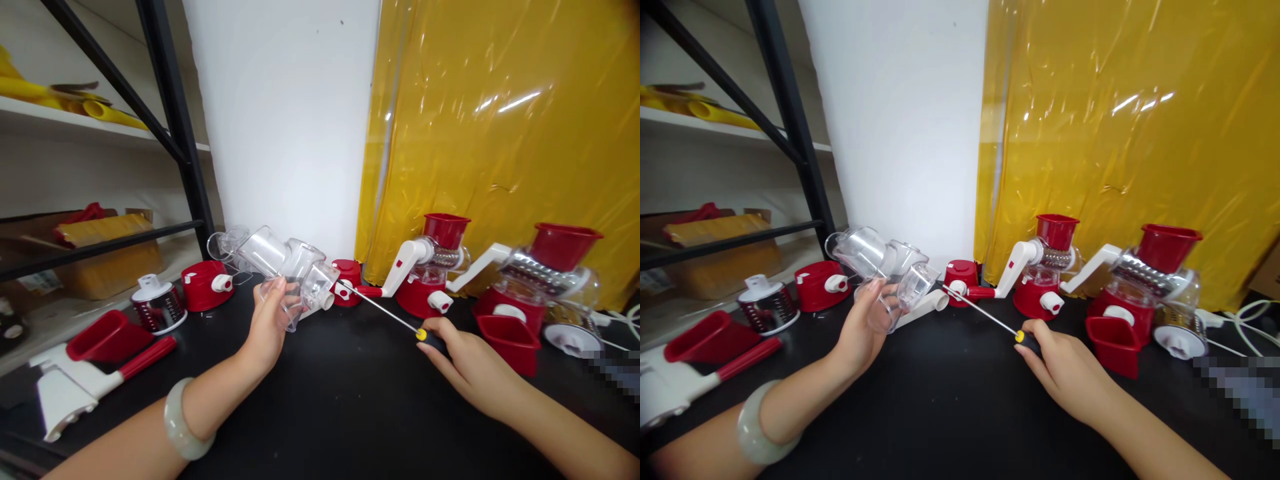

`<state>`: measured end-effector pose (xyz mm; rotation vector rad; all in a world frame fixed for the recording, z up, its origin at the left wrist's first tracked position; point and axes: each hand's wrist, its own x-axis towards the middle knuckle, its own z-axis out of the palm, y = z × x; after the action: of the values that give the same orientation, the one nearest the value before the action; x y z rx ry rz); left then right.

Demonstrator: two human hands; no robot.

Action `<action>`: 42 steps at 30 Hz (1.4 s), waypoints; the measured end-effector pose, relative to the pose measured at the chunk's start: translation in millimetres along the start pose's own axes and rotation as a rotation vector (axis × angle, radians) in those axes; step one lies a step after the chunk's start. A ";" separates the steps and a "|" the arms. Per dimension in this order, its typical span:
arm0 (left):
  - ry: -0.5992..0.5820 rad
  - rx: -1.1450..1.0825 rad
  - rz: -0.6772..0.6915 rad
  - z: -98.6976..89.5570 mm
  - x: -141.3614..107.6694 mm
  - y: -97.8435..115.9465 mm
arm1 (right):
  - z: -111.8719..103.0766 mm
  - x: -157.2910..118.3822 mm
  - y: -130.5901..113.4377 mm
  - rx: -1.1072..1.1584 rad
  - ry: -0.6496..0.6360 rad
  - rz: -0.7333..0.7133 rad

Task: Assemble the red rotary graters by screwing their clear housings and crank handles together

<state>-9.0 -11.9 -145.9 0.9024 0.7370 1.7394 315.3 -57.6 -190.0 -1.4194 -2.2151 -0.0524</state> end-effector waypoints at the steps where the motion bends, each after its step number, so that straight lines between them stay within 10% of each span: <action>1: -0.004 0.000 -0.004 -0.3 -0.3 -0.3 | 0.2 -0.2 -0.3 0.002 0.000 0.000; 36: -0.062 0.024 0.046 -2.6 -8.1 -7.2 | 16.3 -0.4 -33.1 0.041 -0.014 0.272; 42: -0.028 0.001 0.059 -3.0 -4.5 -4.7 | 17.0 -3.5 -33.1 0.134 0.026 0.039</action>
<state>-8.3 -14.9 -152.4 0.9562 0.6986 1.7749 281.3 -70.6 -198.7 -1.3799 -2.1272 0.0883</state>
